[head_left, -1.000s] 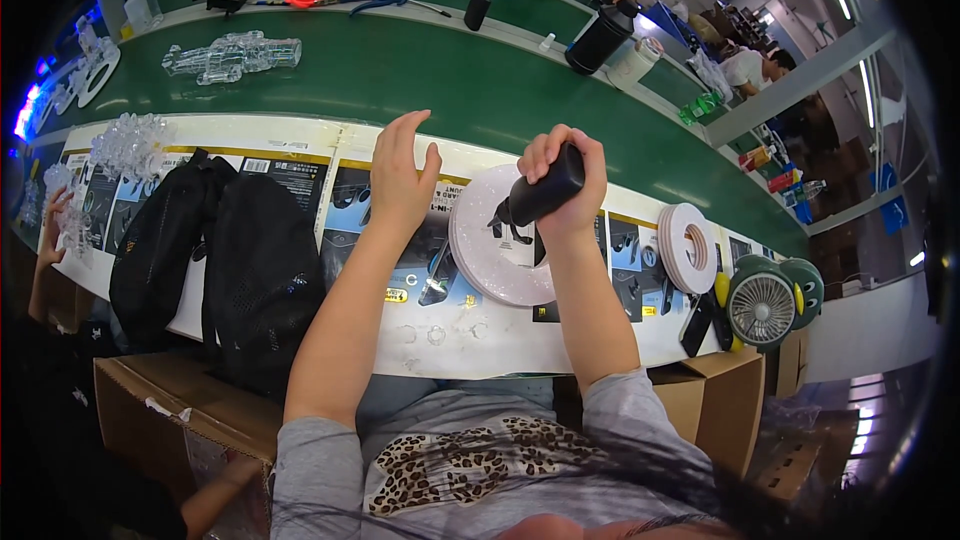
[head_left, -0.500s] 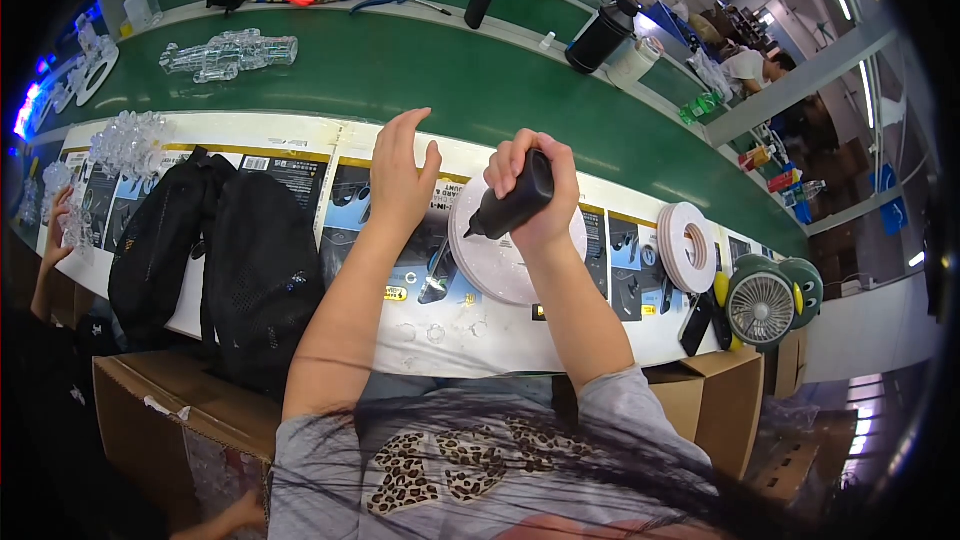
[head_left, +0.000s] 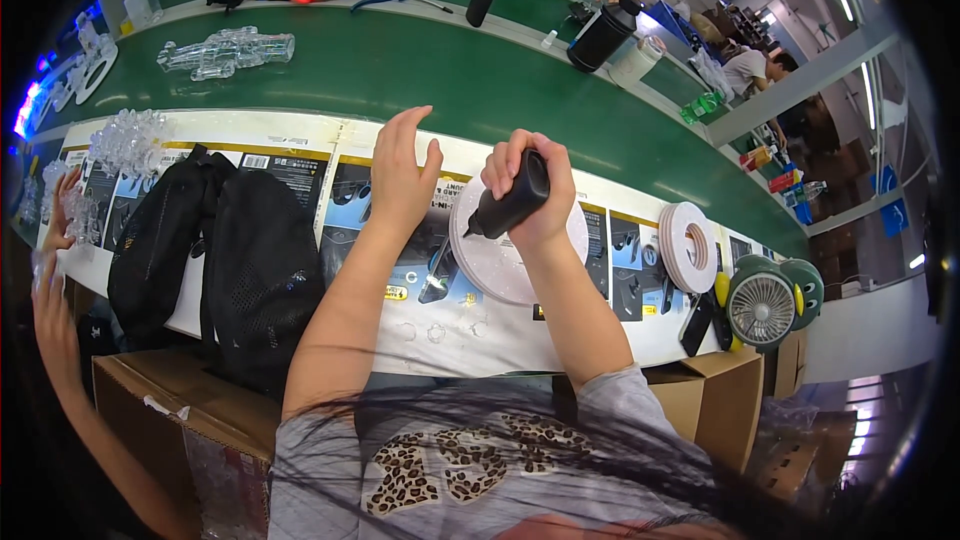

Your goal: Applying adhesive to circular LED rings and assembling them into light fixture components at a factory workstation.

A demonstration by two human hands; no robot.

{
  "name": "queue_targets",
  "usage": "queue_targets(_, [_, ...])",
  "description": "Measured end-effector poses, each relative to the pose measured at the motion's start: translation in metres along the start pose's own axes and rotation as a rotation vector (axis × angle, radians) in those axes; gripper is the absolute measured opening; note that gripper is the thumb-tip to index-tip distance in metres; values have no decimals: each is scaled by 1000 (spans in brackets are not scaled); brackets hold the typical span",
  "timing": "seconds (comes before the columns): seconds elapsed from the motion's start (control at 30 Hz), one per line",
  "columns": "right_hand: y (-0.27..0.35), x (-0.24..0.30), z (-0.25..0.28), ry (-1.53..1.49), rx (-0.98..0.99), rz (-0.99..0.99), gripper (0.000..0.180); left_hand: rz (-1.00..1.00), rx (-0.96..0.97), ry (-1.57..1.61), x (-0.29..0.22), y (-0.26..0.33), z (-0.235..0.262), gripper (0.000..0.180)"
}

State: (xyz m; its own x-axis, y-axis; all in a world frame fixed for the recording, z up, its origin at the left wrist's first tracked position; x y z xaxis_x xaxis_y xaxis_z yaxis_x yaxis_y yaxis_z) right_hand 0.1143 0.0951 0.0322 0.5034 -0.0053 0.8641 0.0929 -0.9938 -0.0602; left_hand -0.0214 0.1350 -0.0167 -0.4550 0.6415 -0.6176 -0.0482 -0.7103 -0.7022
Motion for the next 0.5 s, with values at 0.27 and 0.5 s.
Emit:
queue_targets(0.27, [10,21,-1,-48,-28,61,35,9,10,-4,1,1,-1,37])
queue_targets(0.5, [36,18,1,-53,-27,19,35,10,21,-2,2,2,0,37])
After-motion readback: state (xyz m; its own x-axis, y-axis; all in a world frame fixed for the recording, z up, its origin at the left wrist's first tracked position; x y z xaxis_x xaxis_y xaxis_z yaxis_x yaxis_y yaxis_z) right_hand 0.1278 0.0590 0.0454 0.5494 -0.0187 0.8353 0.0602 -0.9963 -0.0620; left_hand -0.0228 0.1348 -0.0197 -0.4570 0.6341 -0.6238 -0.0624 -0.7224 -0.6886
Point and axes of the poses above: each hand's wrist, its own y-axis away from the middle knuckle, its own z-axis out of the back of the hand, x = y × z, the point moved 7 cm from there along -y, towards the middle knuckle, and after that the axes turned 6 degrees about -z, right-handed, at the moved point
